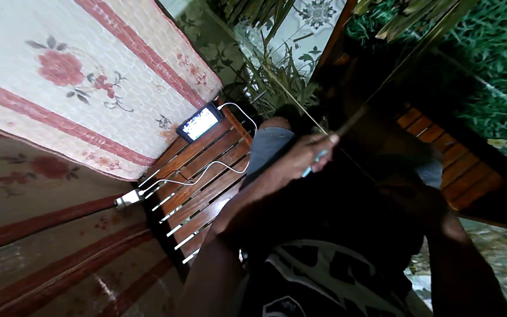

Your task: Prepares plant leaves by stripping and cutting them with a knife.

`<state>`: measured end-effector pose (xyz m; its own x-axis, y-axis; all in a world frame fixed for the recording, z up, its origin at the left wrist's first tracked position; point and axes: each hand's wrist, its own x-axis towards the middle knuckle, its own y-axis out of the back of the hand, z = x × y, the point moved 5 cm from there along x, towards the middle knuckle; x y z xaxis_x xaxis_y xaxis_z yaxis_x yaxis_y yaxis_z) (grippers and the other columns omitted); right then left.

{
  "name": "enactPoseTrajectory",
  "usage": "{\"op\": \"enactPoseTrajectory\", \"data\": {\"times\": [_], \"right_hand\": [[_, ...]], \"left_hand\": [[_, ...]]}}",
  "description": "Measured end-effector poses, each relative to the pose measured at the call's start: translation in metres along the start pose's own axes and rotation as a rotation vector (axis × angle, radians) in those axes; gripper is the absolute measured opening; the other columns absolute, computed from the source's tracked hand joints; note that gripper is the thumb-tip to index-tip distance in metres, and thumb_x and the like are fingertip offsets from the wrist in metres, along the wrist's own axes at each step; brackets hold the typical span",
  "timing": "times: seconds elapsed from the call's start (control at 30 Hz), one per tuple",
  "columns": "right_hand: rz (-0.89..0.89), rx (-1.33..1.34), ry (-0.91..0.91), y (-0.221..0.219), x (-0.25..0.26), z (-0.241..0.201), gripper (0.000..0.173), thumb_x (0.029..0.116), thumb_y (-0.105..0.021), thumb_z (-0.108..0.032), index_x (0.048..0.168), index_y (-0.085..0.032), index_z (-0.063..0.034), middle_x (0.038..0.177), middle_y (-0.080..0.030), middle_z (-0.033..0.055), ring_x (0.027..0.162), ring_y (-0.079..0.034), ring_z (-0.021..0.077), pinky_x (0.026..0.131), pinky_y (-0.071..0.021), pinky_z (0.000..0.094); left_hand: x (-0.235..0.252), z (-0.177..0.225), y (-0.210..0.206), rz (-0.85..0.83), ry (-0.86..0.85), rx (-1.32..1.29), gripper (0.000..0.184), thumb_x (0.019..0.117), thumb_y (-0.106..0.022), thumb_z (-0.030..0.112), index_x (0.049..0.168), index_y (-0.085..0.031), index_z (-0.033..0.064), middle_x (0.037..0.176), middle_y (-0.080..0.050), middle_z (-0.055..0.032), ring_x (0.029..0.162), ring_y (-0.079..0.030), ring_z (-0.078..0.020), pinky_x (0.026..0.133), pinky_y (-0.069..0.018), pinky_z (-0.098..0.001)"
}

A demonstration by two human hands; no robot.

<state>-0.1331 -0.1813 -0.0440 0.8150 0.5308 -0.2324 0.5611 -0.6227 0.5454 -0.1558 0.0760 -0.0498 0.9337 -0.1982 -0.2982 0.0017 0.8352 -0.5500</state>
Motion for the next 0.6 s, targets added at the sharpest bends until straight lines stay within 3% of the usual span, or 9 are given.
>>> {"op": "enactPoseTrajectory", "data": {"times": [0.03, 0.1, 0.17, 0.23, 0.3, 0.37, 0.43, 0.5, 0.6], "right_hand": [[-0.011, 0.017, -0.039, 0.002, -0.002, 0.007, 0.025, 0.0963, -0.061, -0.019, 0.107, -0.07, 0.0018, 0.094, -0.068, 0.0088, 0.072, -0.06, 0.0069, 0.065, -0.054, 0.0262], [-0.012, 0.058, -0.054, 0.001, -0.004, 0.012, 0.023, 0.0961, -0.062, -0.021, 0.105, -0.07, -0.0013, 0.09, -0.067, 0.003, 0.066, -0.057, 0.0016, 0.059, -0.0509, 0.0203], [-0.03, 0.071, -0.069, -0.002, -0.001, 0.0, 0.024, 0.0975, -0.059, -0.018, 0.107, -0.07, 0.0003, 0.088, -0.066, 0.0029, 0.063, -0.054, 0.0, 0.057, -0.0485, 0.018], [-0.07, 0.06, -0.104, -0.007, 0.004, -0.014, 0.023, 0.0992, -0.057, -0.013, 0.111, -0.069, 0.0034, 0.09, -0.066, 0.0058, 0.064, -0.054, 0.0013, 0.059, -0.049, 0.0188], [-0.092, 0.014, -0.11, -0.007, 0.004, -0.018, 0.022, 0.1, -0.057, -0.009, 0.112, -0.069, 0.0057, 0.093, -0.066, 0.01, 0.066, -0.055, 0.0048, 0.062, -0.0501, 0.0222], [-0.096, -0.042, -0.082, -0.002, 0.0, -0.011, 0.022, 0.1001, -0.056, -0.01, 0.109, -0.07, 0.0041, 0.09, -0.067, 0.0103, 0.066, -0.056, 0.0075, 0.061, -0.0508, 0.0258], [-0.085, -0.06, -0.043, 0.007, -0.009, 0.011, 0.025, 0.0984, -0.056, -0.017, 0.105, -0.072, 0.0004, 0.087, -0.067, 0.0077, 0.066, -0.057, 0.0075, 0.061, -0.052, 0.0282], [-0.069, -0.069, -0.1, 0.014, -0.013, 0.029, 0.024, 0.0981, -0.057, -0.021, 0.103, -0.073, -0.0036, 0.085, -0.067, 0.0056, 0.065, -0.057, 0.0093, 0.061, -0.0514, 0.0332], [-0.054, -0.041, -0.122, 0.014, -0.014, 0.037, 0.023, 0.0961, -0.058, -0.022, 0.101, -0.073, -0.0053, 0.08, -0.065, 0.0012, 0.058, -0.053, 0.0052, 0.054, -0.0479, 0.0274]], "left_hand": [[0.0, 0.008, 0.013, 0.049, -0.043, -0.059, 0.03, 0.1101, -0.039, 0.023, 0.12, -0.062, 0.0065, 0.058, -0.048, 0.0042, 0.043, -0.043, -0.0032, 0.042, -0.0392, -0.0168], [0.002, 0.012, 0.025, 0.068, -0.087, -0.106, 0.031, 0.1097, -0.038, 0.03, 0.121, -0.061, 0.0115, 0.057, -0.048, 0.0038, 0.042, -0.044, -0.0049, 0.041, -0.0407, -0.0187], [0.003, -0.001, 0.015, 0.016, -0.061, -0.09, 0.03, 0.11, -0.039, 0.026, 0.124, -0.059, 0.0085, 0.06, -0.05, 0.0013, 0.043, -0.046, -0.0067, 0.042, -0.0425, -0.0199], [0.0, -0.02, -0.011, -0.095, 0.047, 0.082, 0.021, 0.1104, -0.04, 0.017, 0.113, -0.056, 0.0037, 0.062, -0.051, 0.002, 0.046, -0.048, -0.0046, 0.043, -0.0427, -0.0174], [-0.005, -0.024, -0.029, -0.156, 0.112, 0.201, 0.022, 0.1089, -0.045, 0.014, 0.111, -0.062, -0.0013, 0.06, -0.049, 0.0033, 0.046, -0.046, -0.0032, 0.043, -0.0404, -0.0171], [-0.007, -0.007, -0.016, -0.102, 0.068, 0.157, 0.022, 0.1093, -0.041, 0.014, 0.109, -0.06, 0.0011, 0.06, -0.05, 0.0045, 0.046, -0.045, -0.0007, 0.044, -0.0402, -0.0141], [-0.006, 0.016, 0.012, 0.017, -0.036, 0.035, 0.03, 0.1101, -0.038, 0.019, 0.119, -0.062, 0.0044, 0.058, -0.049, 0.0049, 0.045, -0.044, -0.0017, 0.044, -0.0401, -0.0153], [-0.005, 0.035, 0.032, 0.067, -0.137, -0.047, 0.033, 0.1098, -0.036, 0.026, 0.12, -0.061, 0.0069, 0.056, -0.047, 0.0053, 0.042, -0.044, -0.0034, 0.042, -0.0409, -0.0178], [-0.003, 0.029, 0.036, 0.04, -0.147, -0.089, 0.034, 0.1095, -0.037, 0.032, 0.12, -0.059, 0.0079, 0.057, -0.047, 0.0034, 0.042, -0.044, -0.0058, 0.042, -0.0412, -0.0198]]}}
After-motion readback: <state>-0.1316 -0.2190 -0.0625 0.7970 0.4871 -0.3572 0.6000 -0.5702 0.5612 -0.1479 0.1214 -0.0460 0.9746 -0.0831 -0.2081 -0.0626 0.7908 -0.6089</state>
